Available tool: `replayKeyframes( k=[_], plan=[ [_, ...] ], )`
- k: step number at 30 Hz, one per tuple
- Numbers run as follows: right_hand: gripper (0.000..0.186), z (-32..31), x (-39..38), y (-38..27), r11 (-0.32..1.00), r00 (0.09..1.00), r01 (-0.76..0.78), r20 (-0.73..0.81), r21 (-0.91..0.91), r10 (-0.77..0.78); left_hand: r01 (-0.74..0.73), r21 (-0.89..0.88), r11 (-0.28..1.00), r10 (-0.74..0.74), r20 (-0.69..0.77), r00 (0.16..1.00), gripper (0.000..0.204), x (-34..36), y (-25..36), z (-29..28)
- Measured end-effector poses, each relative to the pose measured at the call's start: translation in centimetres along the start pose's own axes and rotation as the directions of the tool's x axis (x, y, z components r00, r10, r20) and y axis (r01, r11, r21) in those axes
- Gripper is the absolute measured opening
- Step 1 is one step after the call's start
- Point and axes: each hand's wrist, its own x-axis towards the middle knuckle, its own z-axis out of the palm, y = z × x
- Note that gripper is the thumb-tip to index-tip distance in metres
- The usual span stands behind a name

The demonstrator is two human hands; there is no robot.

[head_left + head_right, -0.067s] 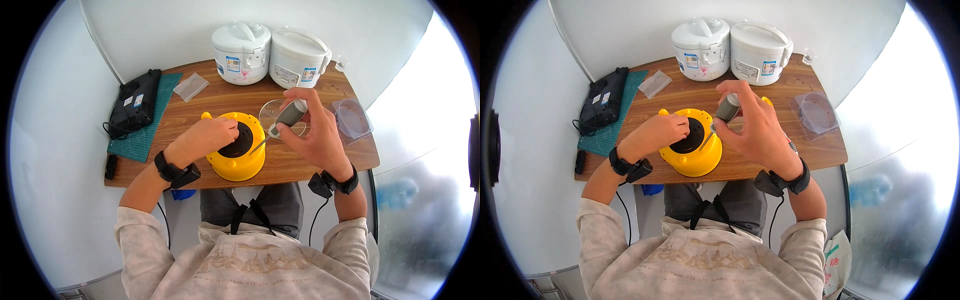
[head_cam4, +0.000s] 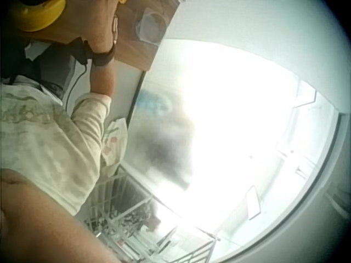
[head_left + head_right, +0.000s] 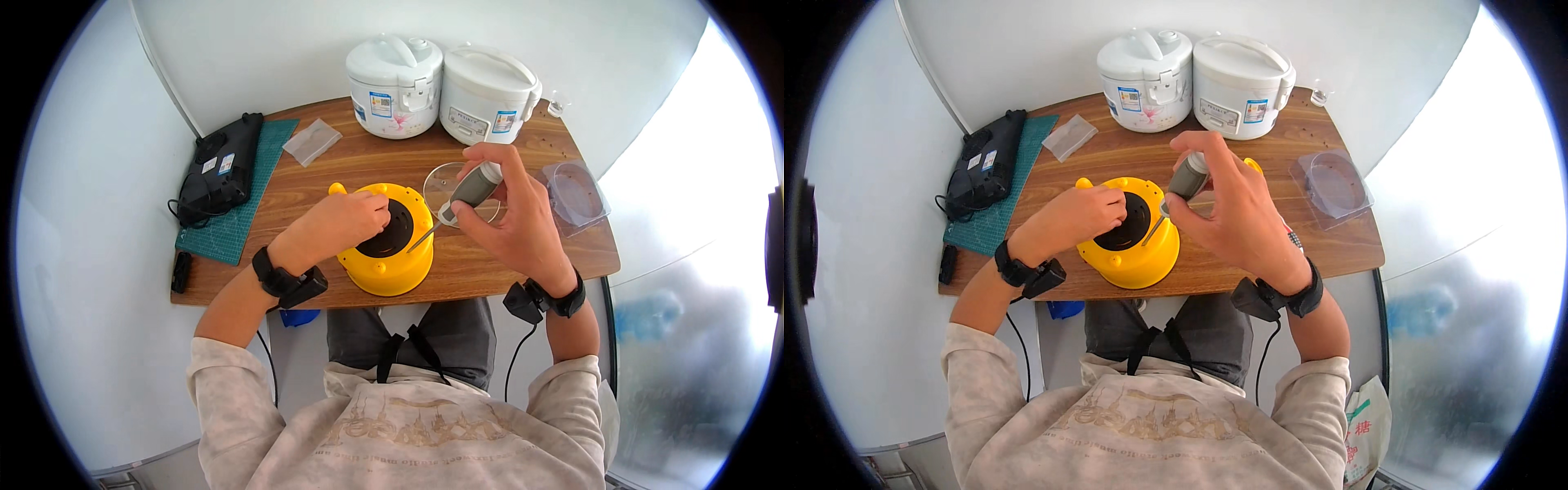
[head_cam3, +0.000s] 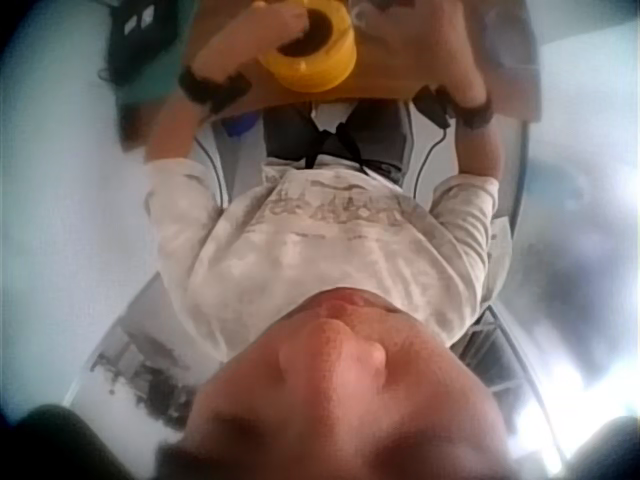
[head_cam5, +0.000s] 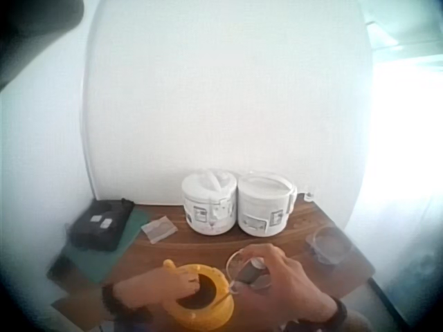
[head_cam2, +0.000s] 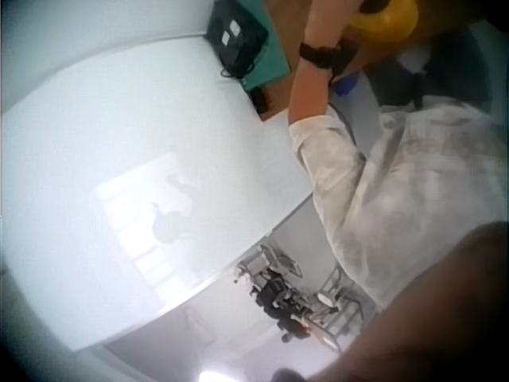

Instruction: The person disassembles a yellow electric kettle by removing the glass lid and unscrewing the base plate to access internal components. They then reassemble the kettle by replacing the base plate and reattaching the glass lid with a screwdriver.

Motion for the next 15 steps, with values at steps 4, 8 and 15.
replayKeyframes(
  k=[4,8,15],
  plan=[
    [0.048,0.0,-0.1,0.3,1.0,1.0,0.012,0.003,-0.006,-0.012,0.007,0.123,0.992,-0.008,0.004,1.0,0.018,0.1,0.4,0.0],
    [0.048,0.1,-0.1,0.4,0.999,0.999,0.032,-0.005,-0.019,-0.032,0.015,0.186,0.982,-0.008,-0.041,0.999,0.016,0.3,0.6,0.5],
    [0.047,0.3,-0.1,0.2,0.999,0.999,0.03,-0.009,-0.021,-0.031,0.081,0.261,0.962,-0.069,-0.058,0.996,0.013,0.3,1.6,0.4]
  ],
)
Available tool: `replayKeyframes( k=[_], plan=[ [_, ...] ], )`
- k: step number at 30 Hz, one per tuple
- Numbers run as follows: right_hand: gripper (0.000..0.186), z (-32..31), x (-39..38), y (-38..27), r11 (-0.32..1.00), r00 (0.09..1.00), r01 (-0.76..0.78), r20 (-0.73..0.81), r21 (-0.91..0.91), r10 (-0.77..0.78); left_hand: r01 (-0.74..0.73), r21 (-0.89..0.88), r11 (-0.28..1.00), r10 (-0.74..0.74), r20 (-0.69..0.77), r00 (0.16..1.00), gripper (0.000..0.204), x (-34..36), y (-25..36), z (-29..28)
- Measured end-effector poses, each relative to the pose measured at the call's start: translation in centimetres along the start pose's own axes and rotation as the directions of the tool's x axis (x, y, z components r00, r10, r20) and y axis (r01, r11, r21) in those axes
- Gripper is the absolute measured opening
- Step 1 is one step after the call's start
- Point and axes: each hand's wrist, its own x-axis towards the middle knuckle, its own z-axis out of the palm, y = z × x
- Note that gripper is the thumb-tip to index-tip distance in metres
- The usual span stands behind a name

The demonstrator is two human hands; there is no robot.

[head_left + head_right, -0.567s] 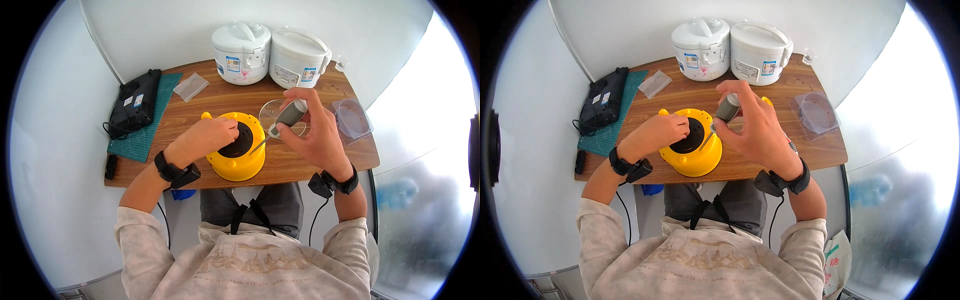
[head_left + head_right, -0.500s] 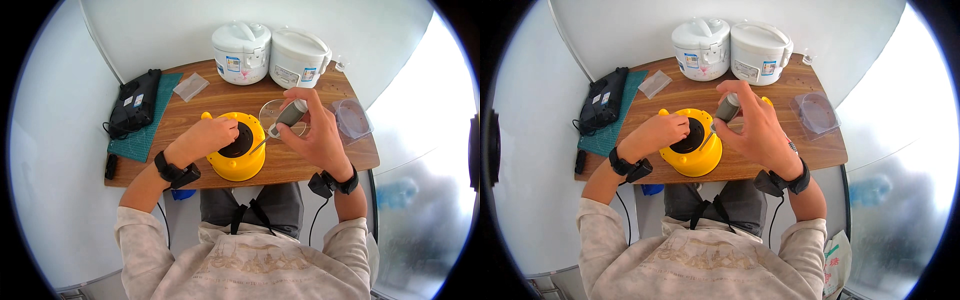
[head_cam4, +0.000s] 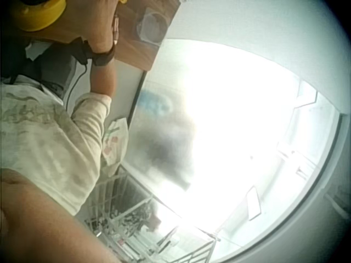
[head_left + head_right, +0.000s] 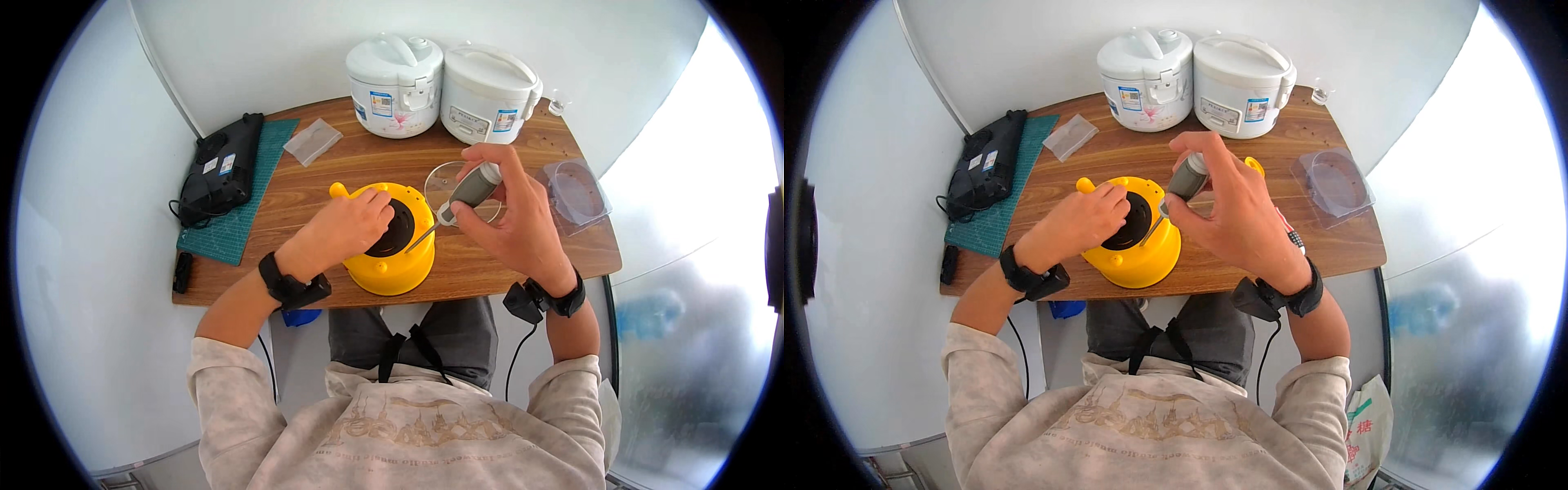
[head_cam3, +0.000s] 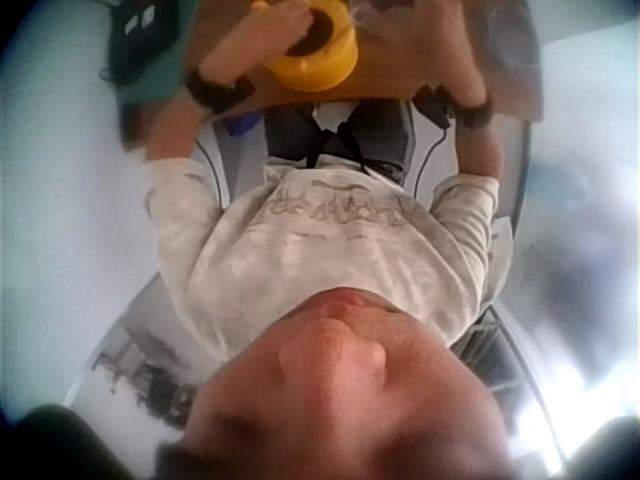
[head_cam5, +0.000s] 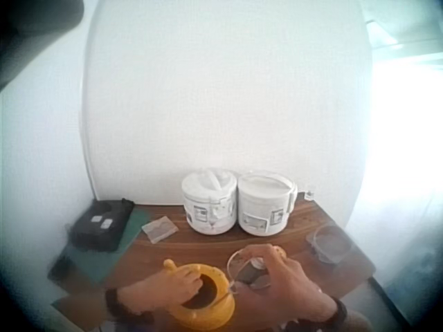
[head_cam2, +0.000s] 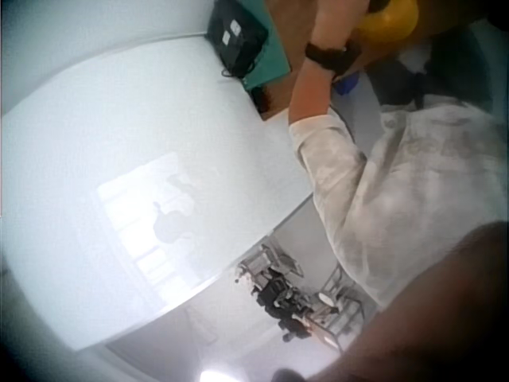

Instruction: The person disassembles a yellow electric kettle by removing the glass lid and unscrewing the base plate to access internal components. They then reassemble the kettle by replacing the base plate and reattaching the glass lid with a screwdriver.

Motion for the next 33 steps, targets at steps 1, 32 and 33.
replayKeyframes(
  k=[1,32,33],
  plan=[
    [0.047,0.0,0.0,0.0,1.0,1.0,-0.011,0.005,0.004,0.011,-0.001,-0.05,0.999,0.0,-0.014,1.0,0.013,0.0,-0.1,0.1],
    [0.047,0.1,0.0,0.2,0.998,0.999,-0.045,0.023,0.041,0.045,0.043,-0.378,0.925,-0.008,0.093,0.996,0.01,-0.1,-1.8,-0.9],
    [0.047,0.1,0.0,0.1,0.997,0.998,-0.052,0.028,0.049,0.051,0.033,-0.332,0.943,0.002,0.103,0.995,0.011,-0.1,-1.7,-1.0]
  ],
)
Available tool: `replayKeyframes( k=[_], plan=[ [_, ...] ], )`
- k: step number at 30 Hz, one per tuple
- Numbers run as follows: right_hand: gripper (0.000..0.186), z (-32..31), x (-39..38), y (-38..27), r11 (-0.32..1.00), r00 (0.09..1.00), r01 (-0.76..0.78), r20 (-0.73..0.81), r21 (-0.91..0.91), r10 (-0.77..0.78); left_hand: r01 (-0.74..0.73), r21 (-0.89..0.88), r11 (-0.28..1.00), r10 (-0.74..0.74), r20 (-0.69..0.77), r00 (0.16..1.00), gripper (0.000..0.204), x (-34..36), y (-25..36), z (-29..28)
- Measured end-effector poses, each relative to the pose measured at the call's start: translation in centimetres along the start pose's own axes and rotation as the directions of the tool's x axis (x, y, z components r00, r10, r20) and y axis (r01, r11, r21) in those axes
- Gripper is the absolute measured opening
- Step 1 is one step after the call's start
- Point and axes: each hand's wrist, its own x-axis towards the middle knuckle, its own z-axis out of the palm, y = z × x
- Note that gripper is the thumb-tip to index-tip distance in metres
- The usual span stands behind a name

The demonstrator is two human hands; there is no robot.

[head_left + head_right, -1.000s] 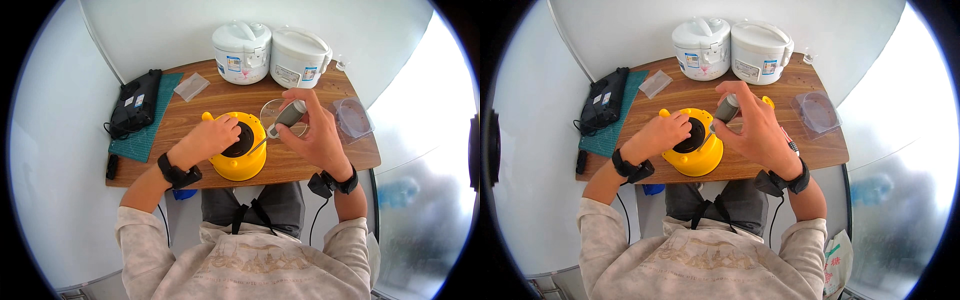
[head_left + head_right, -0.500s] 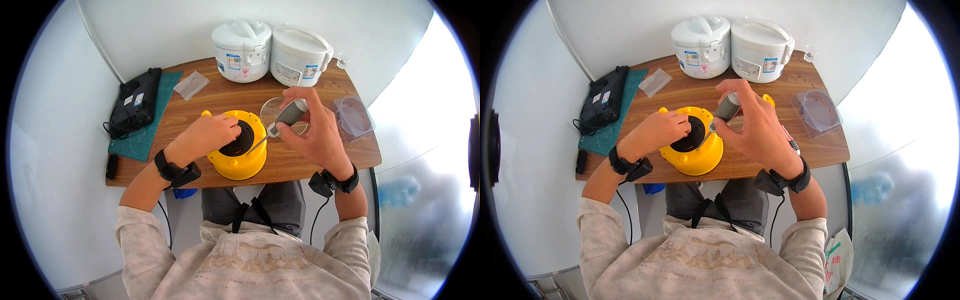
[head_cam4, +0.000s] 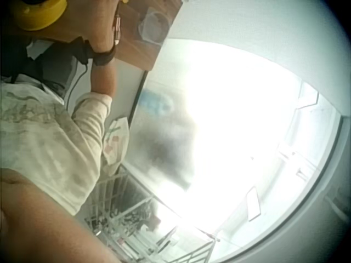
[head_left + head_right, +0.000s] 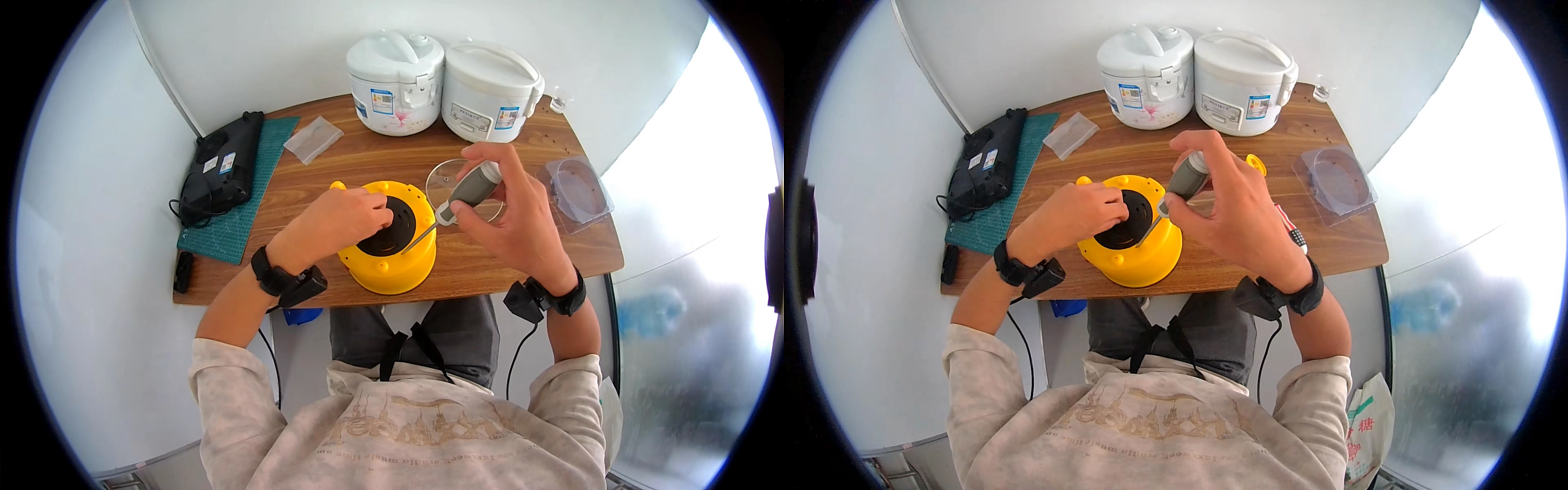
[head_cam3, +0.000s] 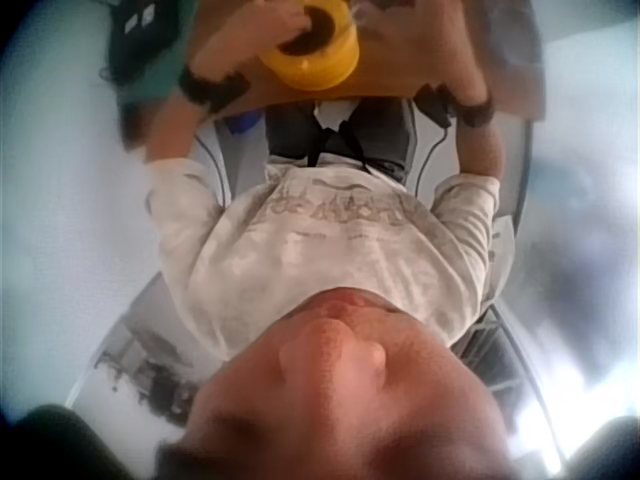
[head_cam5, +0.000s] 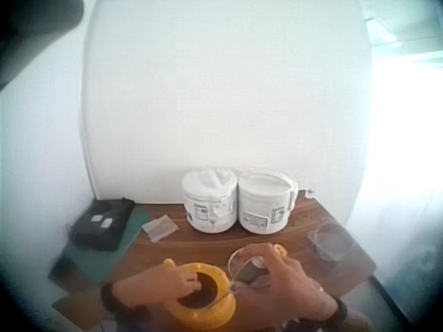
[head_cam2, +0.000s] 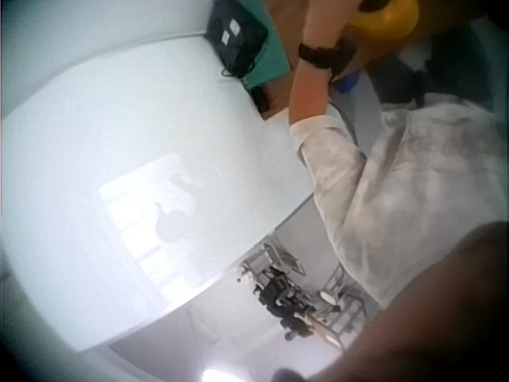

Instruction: The person disassembles a yellow electric kettle by removing the glass lid and unscrewing the base plate to access internal components. They then reassemble the kettle by replacing the base plate and reattaching the glass lid with a screwdriver.

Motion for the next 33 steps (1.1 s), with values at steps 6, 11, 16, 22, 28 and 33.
replayKeyframes(
  k=[6,11,16,22,28,33],
  plan=[
    [0.049,0.0,0.0,0.3,0.999,1.0,0.024,0.004,-0.042,-0.024,-0.074,0.251,0.965,0.097,-0.081,0.992,0.016,0.1,0.0,1.6],
    [0.047,0.0,-0.2,0.1,1.0,1.0,0.016,-0.012,-0.024,-0.016,0.006,0.086,0.996,-0.002,-0.048,0.999,0.011,0.3,0.1,0.7],
    [0.047,-0.1,-0.2,0.3,0.999,1.0,0.022,-0.015,-0.025,-0.022,0.003,-0.171,0.985,-0.014,-0.061,0.998,0.011,-0.1,-0.1,-0.4],
    [0.048,0.1,0.0,0.1,1.0,1.0,0.012,-0.006,-0.017,-0.012,-0.039,0.023,0.999,0.04,-0.042,0.998,0.008,0.1,-0.4,0.3],
    [0.048,0.2,0.0,0.3,1.0,1.0,0.007,-0.008,0.004,-0.006,-0.006,0.062,0.998,0.013,-0.105,0.994,0.007,0.1,-0.3,1.0],
    [0.047,0.2,0.1,0.4,0.999,0.999,0.022,-0.027,-0.035,-0.023,0.0,-0.151,0.988,-0.009,-0.058,0.998,0.008,0.0,-0.3,-0.3]
  ],
)
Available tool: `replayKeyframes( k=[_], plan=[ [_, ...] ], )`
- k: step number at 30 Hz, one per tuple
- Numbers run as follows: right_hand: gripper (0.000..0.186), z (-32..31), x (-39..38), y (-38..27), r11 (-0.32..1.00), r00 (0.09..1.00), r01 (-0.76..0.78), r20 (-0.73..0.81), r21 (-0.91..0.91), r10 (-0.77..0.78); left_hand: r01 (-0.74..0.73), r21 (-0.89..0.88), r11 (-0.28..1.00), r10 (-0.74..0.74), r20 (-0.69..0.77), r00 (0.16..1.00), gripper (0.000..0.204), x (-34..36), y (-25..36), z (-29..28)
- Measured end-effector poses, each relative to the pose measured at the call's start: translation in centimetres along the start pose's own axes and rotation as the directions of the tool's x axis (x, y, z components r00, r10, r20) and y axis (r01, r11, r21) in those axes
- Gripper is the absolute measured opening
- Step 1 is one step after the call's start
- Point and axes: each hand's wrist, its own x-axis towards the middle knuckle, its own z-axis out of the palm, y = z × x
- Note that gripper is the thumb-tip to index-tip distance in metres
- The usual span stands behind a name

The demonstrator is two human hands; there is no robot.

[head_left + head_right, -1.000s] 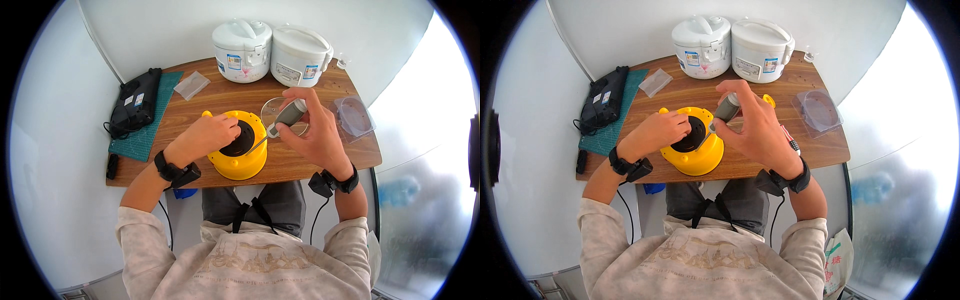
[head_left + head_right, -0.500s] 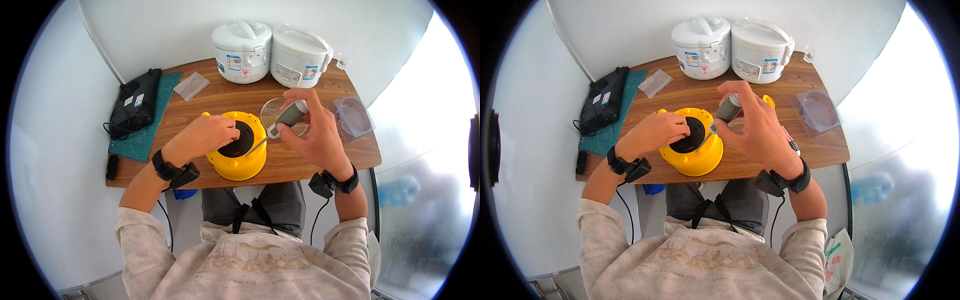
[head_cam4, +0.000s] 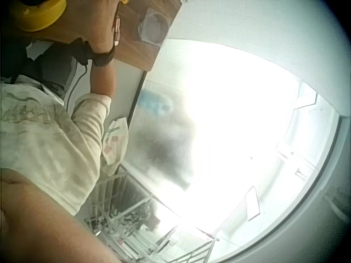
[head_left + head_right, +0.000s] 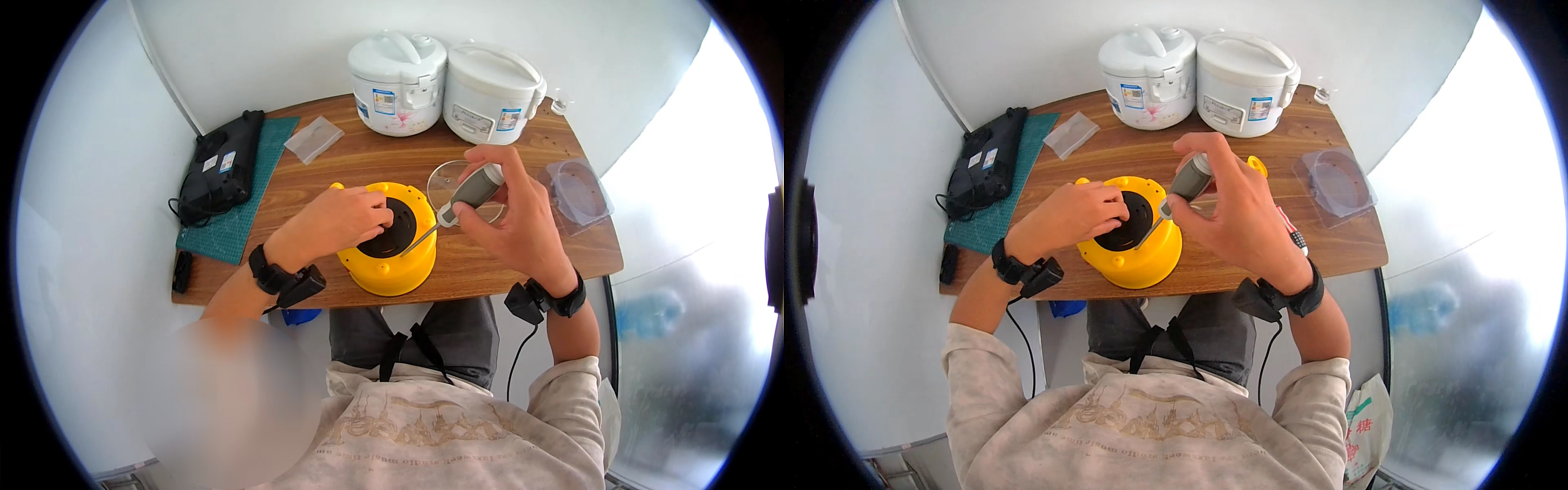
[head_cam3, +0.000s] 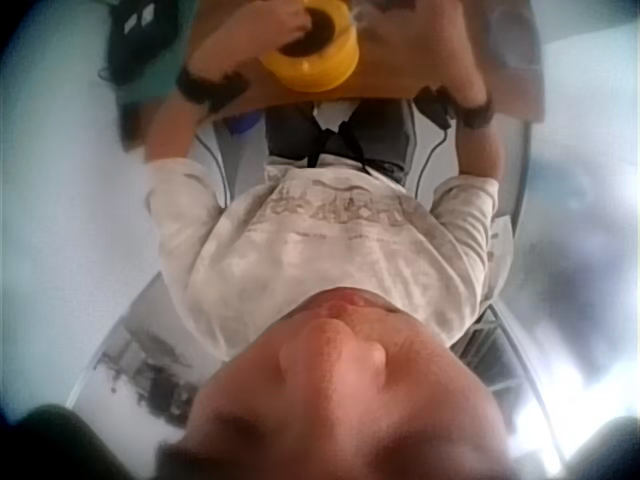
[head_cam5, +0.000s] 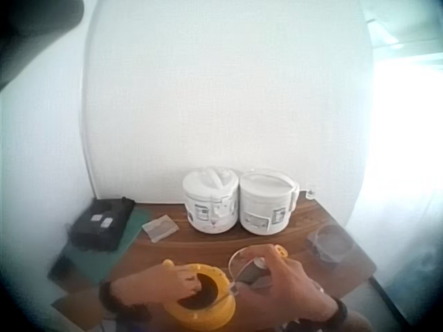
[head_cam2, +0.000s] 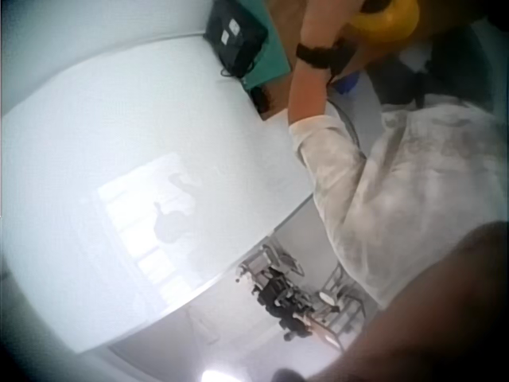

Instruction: The person disassembles a yellow electric kettle by removing the glass lid and unscrewing the base plate to access internal components. They then reassemble the kettle by replacing the base plate and reattaching the glass lid with a screwdriver.

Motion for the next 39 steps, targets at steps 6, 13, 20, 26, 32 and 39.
replayKeyframes(
  k=[6,13,20,26,32,39],
  plan=[
    [0.047,0.4,0.2,0.1,1.0,0.999,0.023,0.023,0.021,-0.023,-0.103,0.313,0.944,0.107,0.004,0.994,0.01,-0.3,-0.5,1.0],
    [0.047,0.3,0.1,0.0,1.0,0.999,0.027,0.022,0.014,-0.027,-0.105,0.508,0.855,0.121,0.001,0.993,0.014,-0.1,0.2,1.9],
    [0.046,0.1,0.0,-0.3,1.0,0.999,0.006,0.034,0.016,-0.006,0.021,0.22,0.975,-0.015,-0.03,0.999,0.011,0.2,0.3,1.0],
    [0.047,0.2,0.0,-0.4,1.0,1.0,-0.001,0.024,0.016,0.001,0.004,0.043,0.999,-0.005,0.007,1.0,0.01,-0.3,0.0,0.0],
    [0.047,0.3,0.0,-0.2,0.999,1.0,0.006,0.025,0.032,-0.007,-0.022,0.256,0.966,0.026,-0.012,1.0,0.01,0.0,-0.1,1.2],
    [0.048,0.2,-0.1,-0.4,0.999,0.999,-0.021,0.031,0.031,0.02,0.111,-0.017,0.994,-0.111,0.002,0.994,0.014,0.5,-0.1,0.3]
  ],
)
